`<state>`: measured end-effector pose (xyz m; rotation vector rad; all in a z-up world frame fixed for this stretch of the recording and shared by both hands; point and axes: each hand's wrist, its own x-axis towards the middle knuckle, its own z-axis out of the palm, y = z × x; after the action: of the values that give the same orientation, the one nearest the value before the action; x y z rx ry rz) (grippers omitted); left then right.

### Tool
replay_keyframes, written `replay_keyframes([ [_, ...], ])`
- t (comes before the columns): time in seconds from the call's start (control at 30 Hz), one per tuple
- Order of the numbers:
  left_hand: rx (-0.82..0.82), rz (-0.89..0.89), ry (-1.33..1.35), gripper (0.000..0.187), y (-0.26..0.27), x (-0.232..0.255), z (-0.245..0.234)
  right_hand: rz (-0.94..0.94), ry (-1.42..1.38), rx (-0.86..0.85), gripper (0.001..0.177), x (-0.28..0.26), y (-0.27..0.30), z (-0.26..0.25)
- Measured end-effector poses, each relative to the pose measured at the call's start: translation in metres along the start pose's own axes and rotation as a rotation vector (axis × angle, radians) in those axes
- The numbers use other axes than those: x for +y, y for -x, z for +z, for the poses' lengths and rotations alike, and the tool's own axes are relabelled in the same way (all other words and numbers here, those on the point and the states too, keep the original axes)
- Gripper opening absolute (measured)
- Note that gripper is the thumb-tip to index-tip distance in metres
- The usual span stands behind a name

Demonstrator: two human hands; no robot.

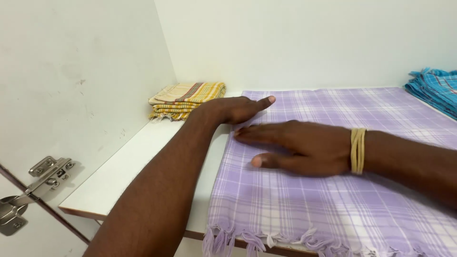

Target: Unfold, smooth out, and organize various checkered towels on a shelf.

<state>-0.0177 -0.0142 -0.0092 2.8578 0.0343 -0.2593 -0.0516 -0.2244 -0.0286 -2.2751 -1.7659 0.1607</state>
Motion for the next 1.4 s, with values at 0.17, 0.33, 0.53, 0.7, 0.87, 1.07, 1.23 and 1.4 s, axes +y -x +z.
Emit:
replay_keyframes([
  [0.17, 0.035, 0.034, 0.012, 0.101, 0.006, 0.003, 0.005, -0.084, 0.208, -0.018, 0.09, 0.015, 0.006, 0.01],
  [0.33, 0.03, 0.116, -0.027, 0.104, -0.024, -0.003, 0.019, -0.171, 0.234, -0.03, 0.101, -0.019, 0.015, 0.016],
  [0.53, 0.055, 0.021, -0.075, 0.105, -0.002, 0.014, 0.025, -0.388, 0.274, -0.055, 0.101, -0.049, 0.027, 0.02],
  [0.7, 0.134, 0.055, -0.133, 0.106, -0.018, 0.008, 0.032, -0.376, -0.044, -0.132, 0.075, -0.05, 0.036, -0.002],
  [0.87, 0.298, 0.258, -0.279, 0.098, -0.04, -0.004, 0.035, -0.037, -0.044, -0.037, 0.073, 0.038, 0.049, -0.024],
  [1.07, 0.232, 0.488, 0.119, 0.078, 0.001, 0.054, 0.033, 0.123, 0.137, -0.054, 0.08, 0.071, 0.058, -0.019],
  [1.23, 0.033, 0.285, 0.154, 0.089, -0.01, 0.061, 0.043, 0.119, 0.191, -0.093, 0.084, 0.059, 0.067, -0.012],
  [1.4, 0.043, 0.345, 0.103, 0.102, -0.024, 0.062, 0.04, -0.163, 0.224, -0.086, 0.082, 0.023, 0.09, -0.008],
])
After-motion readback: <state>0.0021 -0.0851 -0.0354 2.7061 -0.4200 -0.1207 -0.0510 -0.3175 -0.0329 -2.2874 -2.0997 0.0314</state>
